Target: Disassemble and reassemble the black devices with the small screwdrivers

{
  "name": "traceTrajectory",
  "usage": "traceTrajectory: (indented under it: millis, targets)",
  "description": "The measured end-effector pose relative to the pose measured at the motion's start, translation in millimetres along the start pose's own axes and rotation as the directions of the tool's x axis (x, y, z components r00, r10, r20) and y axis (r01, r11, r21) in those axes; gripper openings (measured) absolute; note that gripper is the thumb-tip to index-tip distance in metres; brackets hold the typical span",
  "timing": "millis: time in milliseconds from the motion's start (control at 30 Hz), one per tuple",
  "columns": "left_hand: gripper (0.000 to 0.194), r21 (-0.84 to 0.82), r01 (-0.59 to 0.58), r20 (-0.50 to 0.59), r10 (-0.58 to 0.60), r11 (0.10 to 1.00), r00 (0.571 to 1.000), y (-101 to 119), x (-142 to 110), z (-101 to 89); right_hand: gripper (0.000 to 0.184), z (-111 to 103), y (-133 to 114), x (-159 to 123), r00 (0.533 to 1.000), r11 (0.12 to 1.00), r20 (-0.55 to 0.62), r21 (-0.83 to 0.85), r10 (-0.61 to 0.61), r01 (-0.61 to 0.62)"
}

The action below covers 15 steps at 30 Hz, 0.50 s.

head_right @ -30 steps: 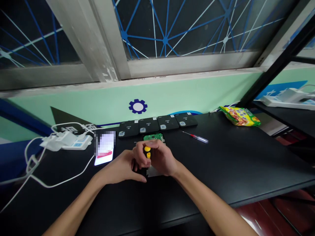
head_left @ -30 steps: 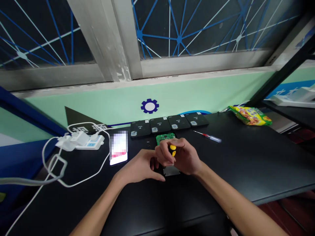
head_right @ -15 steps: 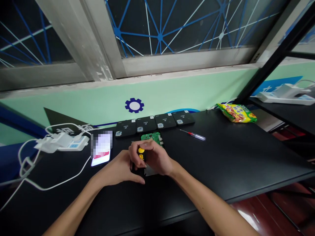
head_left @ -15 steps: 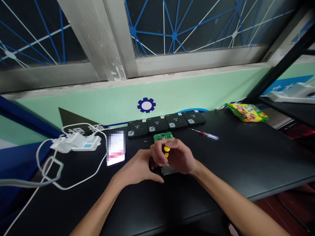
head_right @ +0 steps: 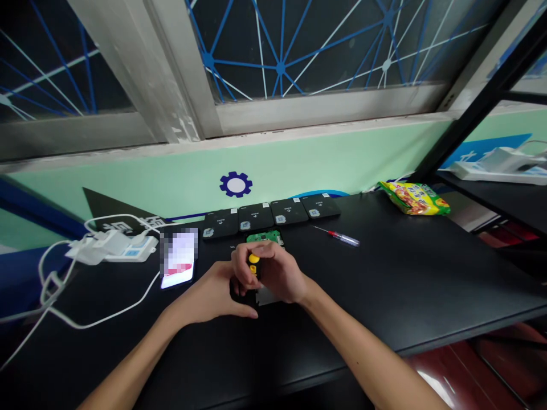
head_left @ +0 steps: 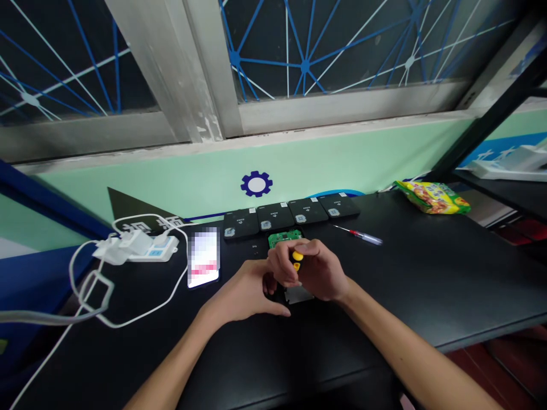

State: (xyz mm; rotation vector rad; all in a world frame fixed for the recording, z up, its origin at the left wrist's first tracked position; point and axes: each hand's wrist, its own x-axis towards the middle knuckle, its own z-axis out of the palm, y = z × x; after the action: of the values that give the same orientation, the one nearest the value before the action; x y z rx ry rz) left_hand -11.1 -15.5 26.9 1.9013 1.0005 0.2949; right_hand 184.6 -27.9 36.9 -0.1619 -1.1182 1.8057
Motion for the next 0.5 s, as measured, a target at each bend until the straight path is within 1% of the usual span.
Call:
traceTrajectory:
  millis: [333,400,500]
  targets:
    - [0.043,-0.024,-0.027,0.002,0.027,0.999,1.0,-4.6,0.0,1.6,0.036,-1.5,1.5,0.5,1.0,1.0,0.006,-0.001,-0.001,0.001]
    - [0.042,-0.008,-0.023,0.003,0.023,1.0,1.0,-4.1,0.2,1.3,0.038,-1.1,0.6,0.7,1.0,1.0,0.021,-0.026,0.008,-0.007]
    - [0.04,0.024,-0.022,0.008,0.022,0.999,1.0,-3.2,0.5,0.9,0.042,-0.7,0.3,0.2,0.999,0.994,0.034,-0.113,0.011,-0.007]
